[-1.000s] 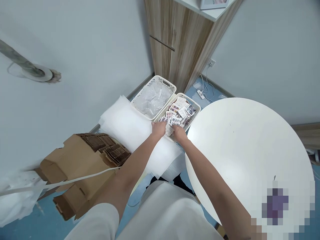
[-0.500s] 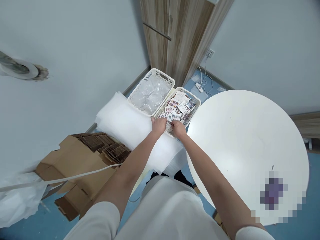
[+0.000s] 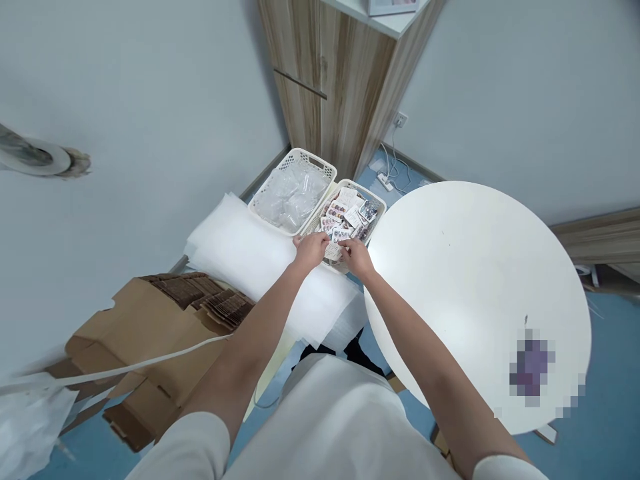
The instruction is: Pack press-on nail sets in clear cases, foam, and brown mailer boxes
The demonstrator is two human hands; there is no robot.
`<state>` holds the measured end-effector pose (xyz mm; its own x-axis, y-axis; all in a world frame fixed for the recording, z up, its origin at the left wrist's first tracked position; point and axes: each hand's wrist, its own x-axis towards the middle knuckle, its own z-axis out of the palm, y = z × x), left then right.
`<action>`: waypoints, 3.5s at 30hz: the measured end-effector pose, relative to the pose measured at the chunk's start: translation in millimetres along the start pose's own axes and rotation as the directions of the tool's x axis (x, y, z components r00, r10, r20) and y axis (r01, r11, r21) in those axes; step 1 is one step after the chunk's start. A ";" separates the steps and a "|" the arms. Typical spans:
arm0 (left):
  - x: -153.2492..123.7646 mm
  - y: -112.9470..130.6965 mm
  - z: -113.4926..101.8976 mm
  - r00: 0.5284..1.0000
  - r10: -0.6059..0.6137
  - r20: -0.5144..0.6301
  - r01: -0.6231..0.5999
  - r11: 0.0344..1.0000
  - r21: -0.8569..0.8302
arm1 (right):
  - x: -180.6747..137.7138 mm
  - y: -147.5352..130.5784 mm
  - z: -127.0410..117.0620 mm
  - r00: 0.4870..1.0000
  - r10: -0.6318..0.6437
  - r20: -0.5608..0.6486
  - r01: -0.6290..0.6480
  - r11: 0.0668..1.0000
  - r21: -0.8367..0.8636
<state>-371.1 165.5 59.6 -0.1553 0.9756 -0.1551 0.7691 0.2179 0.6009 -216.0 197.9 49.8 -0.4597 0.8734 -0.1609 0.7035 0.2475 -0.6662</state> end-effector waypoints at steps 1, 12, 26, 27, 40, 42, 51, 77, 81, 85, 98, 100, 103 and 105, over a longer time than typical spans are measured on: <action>-1.3 2.0 -2.0 1.000 0.000 0.012 0.001 1.000 -0.031 | -4.0 -0.6 -3.8 1.000 0.005 -0.015 -0.004 1.000 0.025; -31.1 41.4 10.6 0.989 0.051 0.142 0.026 0.869 -0.493 | -80.9 11.4 -49.3 0.976 0.181 -0.122 -0.116 0.903 0.415; -140.8 168.5 96.8 0.943 0.117 0.311 0.167 0.641 -0.750 | -265.5 87.5 -103.0 0.873 0.440 -0.211 -0.087 0.567 0.819; -148.2 176.8 104.1 0.935 0.127 0.332 0.177 0.646 -0.743 | -275.6 94.1 -106.4 0.863 0.457 -0.217 -0.087 0.556 0.827; -189.2 232.7 153.8 0.852 0.240 0.464 0.048 0.848 -0.528 | -334.2 140.6 -146.4 0.818 0.507 -0.272 -0.077 0.565 0.821; -193.9 232.5 159.6 0.893 0.237 0.382 -0.042 0.890 -0.455 | -329.5 144.8 -143.5 0.809 0.514 -0.284 -0.087 0.583 0.808; -192.3 234.4 155.7 0.897 0.360 0.258 -0.237 0.883 -0.405 | -306.7 121.3 -131.2 0.762 0.533 -0.367 -0.071 0.632 0.772; -174.2 226.5 91.9 0.803 0.386 0.453 0.082 0.682 -0.727 | -325.9 70.4 -148.4 0.859 0.075 -0.506 0.040 0.976 0.212; -176.6 229.6 90.2 0.823 0.398 0.406 0.083 0.622 -0.779 | -324.8 71.5 -147.6 0.872 0.003 -0.489 0.105 0.975 0.194; -181.8 230.6 82.5 0.792 0.470 0.390 -0.016 0.655 -0.756 | -323.0 72.2 -148.7 0.860 -0.027 -0.510 0.140 0.973 0.185; -176.6 226.1 54.6 0.740 0.561 0.370 -0.390 0.807 -0.444 | -333.7 68.8 -148.8 0.885 0.035 -0.465 0.088 0.966 0.241; -179.5 228.7 47.9 0.729 0.565 0.387 -0.396 0.808 -0.436 | -338.6 63.7 -151.8 0.892 0.063 -0.447 0.063 0.963 0.263; -185.2 232.6 39.1 0.714 0.569 0.408 -0.391 0.808 -0.440 | -346.3 54.6 -157.9 0.901 0.113 -0.418 0.017 0.955 0.295; -188.3 234.6 35.1 0.715 0.563 0.415 -0.377 0.810 -0.450 | -350.1 49.4 -161.8 0.906 0.139 -0.399 -0.007 0.949 0.314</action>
<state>-139.7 32.0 202.3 0.5792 0.8093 -0.0976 0.4017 -0.1792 0.8981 67.3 -27.8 191.1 -0.1021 0.9934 0.0524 0.5008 0.0968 -0.8601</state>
